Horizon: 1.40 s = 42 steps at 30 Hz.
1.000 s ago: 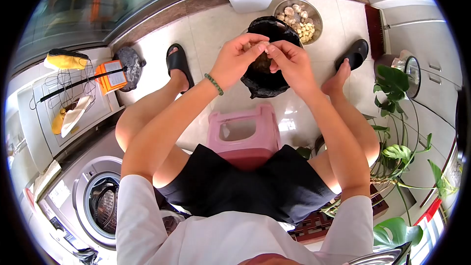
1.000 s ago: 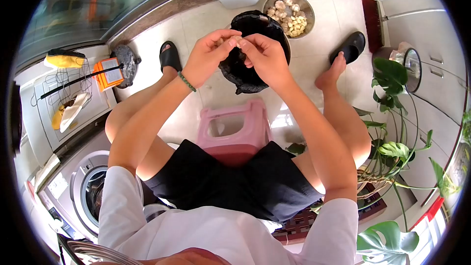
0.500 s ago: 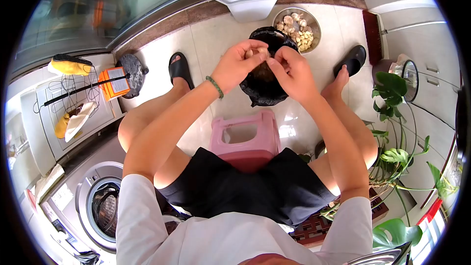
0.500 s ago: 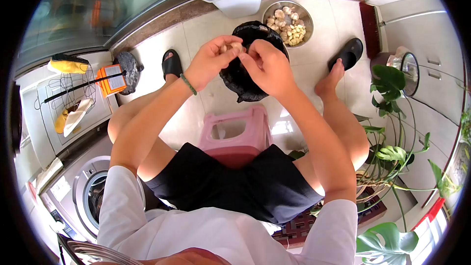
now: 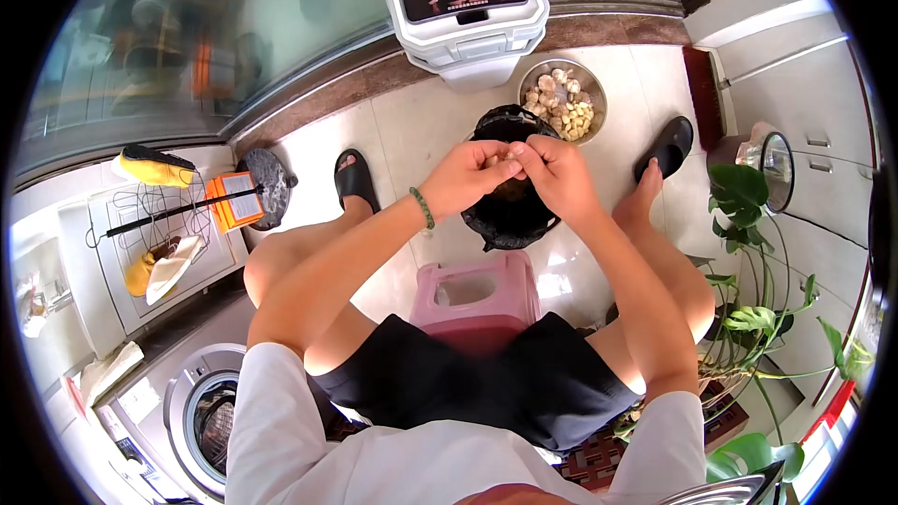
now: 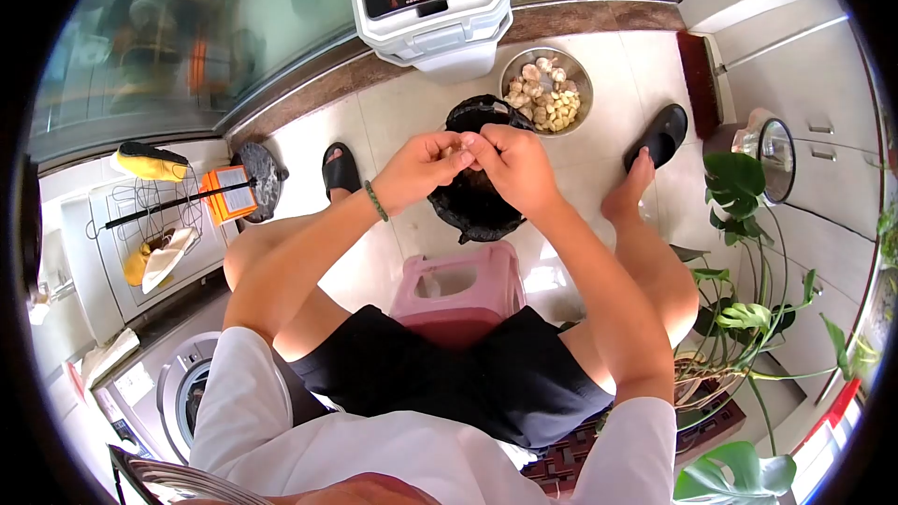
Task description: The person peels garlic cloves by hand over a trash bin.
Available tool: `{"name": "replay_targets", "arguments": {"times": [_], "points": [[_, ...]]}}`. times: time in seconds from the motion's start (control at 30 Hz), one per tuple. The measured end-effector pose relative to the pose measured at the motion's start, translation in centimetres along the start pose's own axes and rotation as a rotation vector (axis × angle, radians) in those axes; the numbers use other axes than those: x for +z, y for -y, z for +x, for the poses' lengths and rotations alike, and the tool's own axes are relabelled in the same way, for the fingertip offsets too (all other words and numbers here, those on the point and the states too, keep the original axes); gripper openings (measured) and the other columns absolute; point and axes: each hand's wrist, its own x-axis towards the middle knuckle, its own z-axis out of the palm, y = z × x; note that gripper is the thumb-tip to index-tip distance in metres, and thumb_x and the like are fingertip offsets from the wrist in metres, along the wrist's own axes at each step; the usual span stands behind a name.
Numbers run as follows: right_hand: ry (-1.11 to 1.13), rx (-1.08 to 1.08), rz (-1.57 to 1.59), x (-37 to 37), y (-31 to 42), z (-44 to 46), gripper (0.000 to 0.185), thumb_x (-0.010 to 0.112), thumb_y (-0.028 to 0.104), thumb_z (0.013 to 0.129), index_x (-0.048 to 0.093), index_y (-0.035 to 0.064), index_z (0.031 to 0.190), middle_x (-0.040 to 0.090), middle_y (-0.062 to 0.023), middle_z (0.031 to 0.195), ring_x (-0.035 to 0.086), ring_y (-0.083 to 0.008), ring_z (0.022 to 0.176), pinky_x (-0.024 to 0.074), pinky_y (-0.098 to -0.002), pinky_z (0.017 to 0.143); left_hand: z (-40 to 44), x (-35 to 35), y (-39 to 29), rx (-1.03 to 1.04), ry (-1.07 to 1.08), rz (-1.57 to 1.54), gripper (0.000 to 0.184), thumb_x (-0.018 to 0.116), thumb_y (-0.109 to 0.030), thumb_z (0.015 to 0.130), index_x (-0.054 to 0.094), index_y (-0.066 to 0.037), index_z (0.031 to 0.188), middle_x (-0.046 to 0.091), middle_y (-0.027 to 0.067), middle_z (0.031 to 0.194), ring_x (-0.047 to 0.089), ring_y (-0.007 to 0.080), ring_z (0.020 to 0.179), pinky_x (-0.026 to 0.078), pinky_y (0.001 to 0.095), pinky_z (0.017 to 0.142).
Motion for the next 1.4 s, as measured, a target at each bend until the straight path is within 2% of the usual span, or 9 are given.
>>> {"name": "replay_targets", "arguments": {"times": [0.17, 0.33, 0.57, 0.67, 0.87, 1.0, 1.13, 1.37, 1.4], "points": [[0.022, -0.055, -0.090, -0.4, -1.4, 0.5, 0.033, 0.063, 0.019, 0.091, 0.054, -0.0014, 0.066, 0.049, -0.0139, 0.059, 0.050, -0.0279, 0.052, 0.0394, -0.0372, 0.051, 0.9, -1.1, 0.6, -0.111, 0.100, -0.070, 0.025, 0.056, -0.027, 0.098, 0.064, -0.006, 0.108, 0.048, -0.0084, 0.074, 0.039, 0.0023, 0.063, 0.036, 0.0202, 0.058], [0.295, 0.003, -0.157, 0.0, -2.1, 0.6, 0.031, 0.060, 0.025, 0.093, 0.056, -0.0009, 0.076, 0.053, -0.0157, 0.066, 0.051, -0.0288, 0.061, 0.0412, -0.0372, 0.059, 1.3, -2.3, 1.2, -0.178, 0.131, 0.155, 0.029, 0.059, -0.031, 0.096, 0.062, -0.002, 0.094, 0.053, -0.0058, 0.074, 0.042, 0.0035, 0.063, 0.038, 0.0215, 0.057], [0.440, 0.291, 0.139, 1.0, -6.0, -0.4, 0.027, 0.056, 0.024, 0.096, 0.056, 0.0002, 0.083, 0.049, -0.0042, 0.066, 0.044, -0.0132, 0.064, 0.0384, -0.0304, 0.060, 1.7, -3.3, 3.0, -0.281, 0.220, 0.332, 0.031, 0.046, -0.034, 0.102, 0.059, -0.006, 0.099, 0.053, -0.0040, 0.081, 0.041, 0.0045, 0.068, 0.038, 0.0220, 0.060], [0.530, 0.461, 0.171, 0.6, -4.4, -0.3, 0.024, 0.056, 0.023, 0.095, 0.059, 0.0005, 0.086, 0.050, -0.0028, 0.066, 0.044, -0.0124, 0.064, 0.0387, -0.0303, 0.060, 1.2, -3.4, 3.5, -0.229, 0.216, 0.395, 0.031, 0.044, -0.034, 0.102, 0.057, -0.006, 0.100, 0.053, -0.0025, 0.080, 0.042, 0.0064, 0.068, 0.038, 0.0234, 0.062], [0.520, 0.344, 0.100, 0.5, -5.3, -1.2, 0.022, 0.057, 0.021, 0.094, 0.064, 0.0005, 0.089, 0.051, -0.0026, 0.065, 0.045, -0.0108, 0.063, 0.0387, -0.0291, 0.060, 1.4, -3.6, 4.9, -0.213, 0.294, 0.397, 0.030, 0.041, -0.030, 0.103, 0.057, -0.004, 0.102, 0.050, -0.0005, 0.077, 0.045, 0.0097, 0.070, 0.041, 0.0260, 0.066], [0.495, 0.360, 0.100, 0.9, -6.2, -1.9, 0.022, 0.057, 0.020, 0.092, 0.065, -0.0001, 0.085, 0.050, -0.0021, 0.061, 0.045, -0.0103, 0.060, 0.0382, -0.0291, 0.057, 1.1, -2.8, 4.5, 0.010, 0.234, 0.657, 0.027, 0.043, -0.025, 0.102, 0.058, -0.002, 0.100, 0.058, 0.0077, 0.081, 0.055, 0.0206, 0.076, 0.045, 0.0325, 0.071], [0.355, 0.297, 0.096, 1.1, -6.4, -2.6, 0.020, 0.058, 0.017, 0.089, 0.064, -0.0005, 0.081, 0.050, -0.0068, 0.058, 0.046, -0.0147, 0.055, 0.0376, -0.0315, 0.053, 1.3, -2.2, 5.2, 0.152, 0.124, 0.707, 0.023, 0.046, -0.020, 0.100, 0.057, 0.000, 0.097, 0.064, 0.0136, 0.090, 0.061, 0.0315, 0.084, 0.047, 0.0380, 0.076], [0.226, 0.077, -0.149, 0.6, -5.5, -1.8, 0.011, 0.056, 0.009, 0.081, 0.062, -0.0007, 0.079, 0.059, -0.0173, 0.070, 0.057, -0.0353, 0.065, 0.0443, -0.0410, 0.060, 1.8, -2.0, 5.8, 0.175, -0.066, 0.781, 0.027, 0.047, -0.024, 0.099, 0.058, 0.000, 0.094, 0.066, 0.0140, 0.088, 0.061, 0.0343, 0.081, 0.047, 0.0425, 0.074], [0.225, 0.080, -0.149, 0.7, -5.5, -1.7, 0.011, 0.056, 0.009, 0.081, 0.062, -0.0007, 0.079, 0.059, -0.0173, 0.070, 0.057, -0.0353, 0.065, 0.0443, -0.0410, 0.060, 2.2, -2.4, 5.7, 0.102, -0.054, 0.544, 0.030, 0.046, -0.027, 0.101, 0.058, 0.000, 0.097, 0.062, 0.0096, 0.082, 0.059, 0.0277, 0.075, 0.047, 0.0388, 0.070]]}}
